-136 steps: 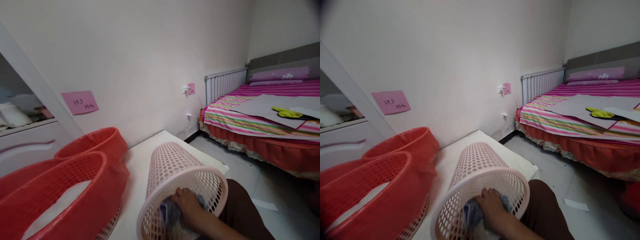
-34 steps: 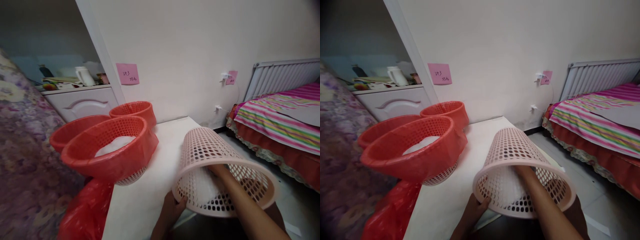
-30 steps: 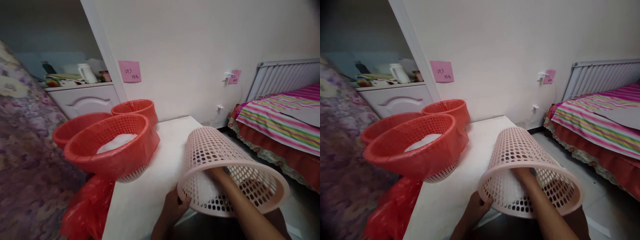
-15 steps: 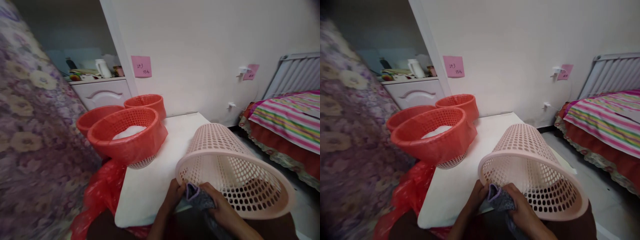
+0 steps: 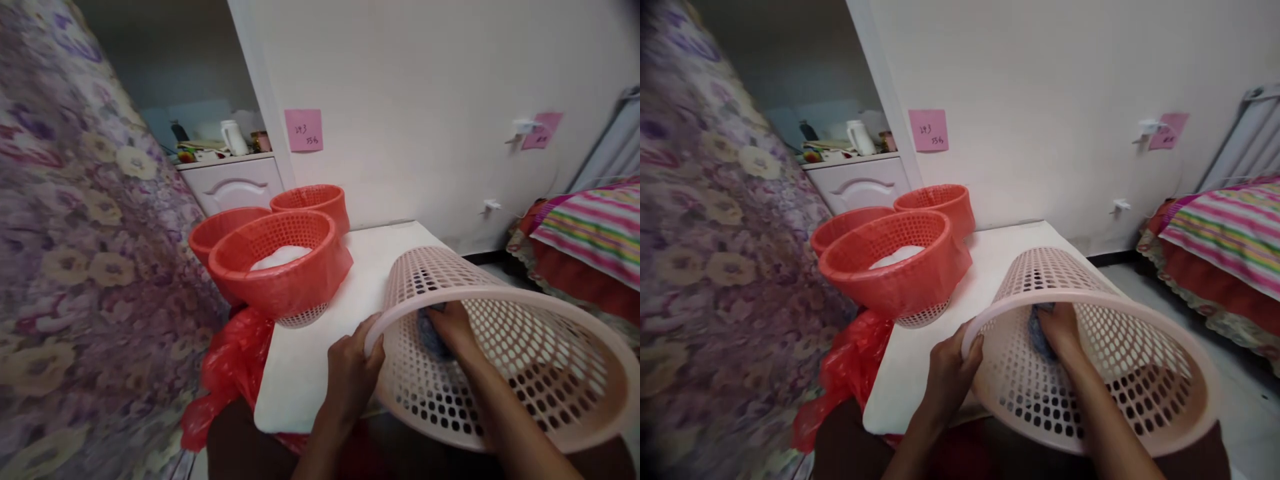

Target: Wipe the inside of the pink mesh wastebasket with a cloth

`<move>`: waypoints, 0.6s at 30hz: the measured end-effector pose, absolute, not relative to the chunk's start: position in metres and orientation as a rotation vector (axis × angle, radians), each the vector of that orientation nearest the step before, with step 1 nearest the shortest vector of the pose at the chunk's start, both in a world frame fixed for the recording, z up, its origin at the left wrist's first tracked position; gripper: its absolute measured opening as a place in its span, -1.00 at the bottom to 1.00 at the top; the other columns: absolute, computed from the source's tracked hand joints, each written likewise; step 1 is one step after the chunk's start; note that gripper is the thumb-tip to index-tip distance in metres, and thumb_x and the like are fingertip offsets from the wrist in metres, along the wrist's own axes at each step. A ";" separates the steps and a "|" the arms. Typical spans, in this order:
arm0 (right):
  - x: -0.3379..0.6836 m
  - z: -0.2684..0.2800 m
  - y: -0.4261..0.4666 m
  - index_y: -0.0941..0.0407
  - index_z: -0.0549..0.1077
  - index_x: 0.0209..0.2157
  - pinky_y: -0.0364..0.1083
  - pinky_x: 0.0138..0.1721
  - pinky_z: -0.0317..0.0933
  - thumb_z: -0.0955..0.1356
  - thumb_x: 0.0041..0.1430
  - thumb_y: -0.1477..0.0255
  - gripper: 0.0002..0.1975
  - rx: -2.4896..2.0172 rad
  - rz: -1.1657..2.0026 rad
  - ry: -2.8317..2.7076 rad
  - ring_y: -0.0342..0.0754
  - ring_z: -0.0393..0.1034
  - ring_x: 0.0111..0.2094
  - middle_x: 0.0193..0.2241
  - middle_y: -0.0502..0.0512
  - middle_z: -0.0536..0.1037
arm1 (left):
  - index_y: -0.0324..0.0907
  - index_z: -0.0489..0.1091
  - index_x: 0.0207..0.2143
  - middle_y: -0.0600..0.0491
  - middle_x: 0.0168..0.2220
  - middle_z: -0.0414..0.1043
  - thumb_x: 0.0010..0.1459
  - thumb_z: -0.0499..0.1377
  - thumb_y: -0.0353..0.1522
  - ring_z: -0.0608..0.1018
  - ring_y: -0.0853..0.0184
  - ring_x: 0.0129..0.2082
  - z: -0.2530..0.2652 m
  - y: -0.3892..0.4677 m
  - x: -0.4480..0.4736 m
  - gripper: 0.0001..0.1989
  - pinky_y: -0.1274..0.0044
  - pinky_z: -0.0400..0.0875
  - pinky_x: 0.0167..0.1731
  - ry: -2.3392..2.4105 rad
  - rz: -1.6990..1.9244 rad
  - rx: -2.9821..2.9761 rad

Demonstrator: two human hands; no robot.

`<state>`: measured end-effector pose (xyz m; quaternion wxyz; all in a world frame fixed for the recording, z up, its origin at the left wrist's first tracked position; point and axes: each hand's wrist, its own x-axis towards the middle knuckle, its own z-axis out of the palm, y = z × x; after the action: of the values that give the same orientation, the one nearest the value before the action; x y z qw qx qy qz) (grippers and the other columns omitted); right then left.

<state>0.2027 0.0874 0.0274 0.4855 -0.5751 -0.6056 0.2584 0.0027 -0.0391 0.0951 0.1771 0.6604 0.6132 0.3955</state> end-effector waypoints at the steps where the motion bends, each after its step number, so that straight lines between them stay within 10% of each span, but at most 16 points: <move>1: 0.199 0.023 0.098 0.09 0.43 -0.11 0.17 0.21 0.02 0.24 0.01 0.35 -0.63 -1.412 0.635 -1.470 0.17 0.26 0.12 -0.07 0.21 0.50 | -0.02 0.36 0.12 0.06 -0.10 0.60 0.20 0.06 -0.36 0.58 0.25 -0.30 0.096 -0.037 0.006 -0.57 0.45 0.35 -0.22 1.740 1.115 1.898; 9: 0.167 0.007 0.096 0.12 0.42 -0.28 0.18 0.00 0.25 0.28 0.10 0.37 -0.83 -1.323 0.773 -1.614 0.12 0.41 -0.13 -0.21 0.19 0.53 | -0.11 0.40 0.09 0.04 0.02 0.54 0.14 0.08 -0.40 0.61 0.22 -0.22 0.097 -0.031 0.015 -0.55 0.41 0.42 -0.13 1.653 1.070 2.033; 18: 0.176 0.033 -0.042 0.06 0.40 -0.14 -0.01 -0.01 0.27 0.20 -0.27 0.63 -0.44 -0.761 1.141 -1.935 0.02 0.35 -0.05 -0.17 0.09 0.44 | -0.08 0.36 0.12 0.07 0.02 0.54 0.14 0.04 -0.44 0.60 0.23 -0.27 0.097 -0.028 0.005 -0.52 0.36 0.44 -0.18 1.694 1.048 2.104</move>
<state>0.1762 -0.0415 0.0331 0.3755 -0.2974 -0.7562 0.4459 0.0048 -0.0284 0.0966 0.1217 0.7207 0.5804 0.3589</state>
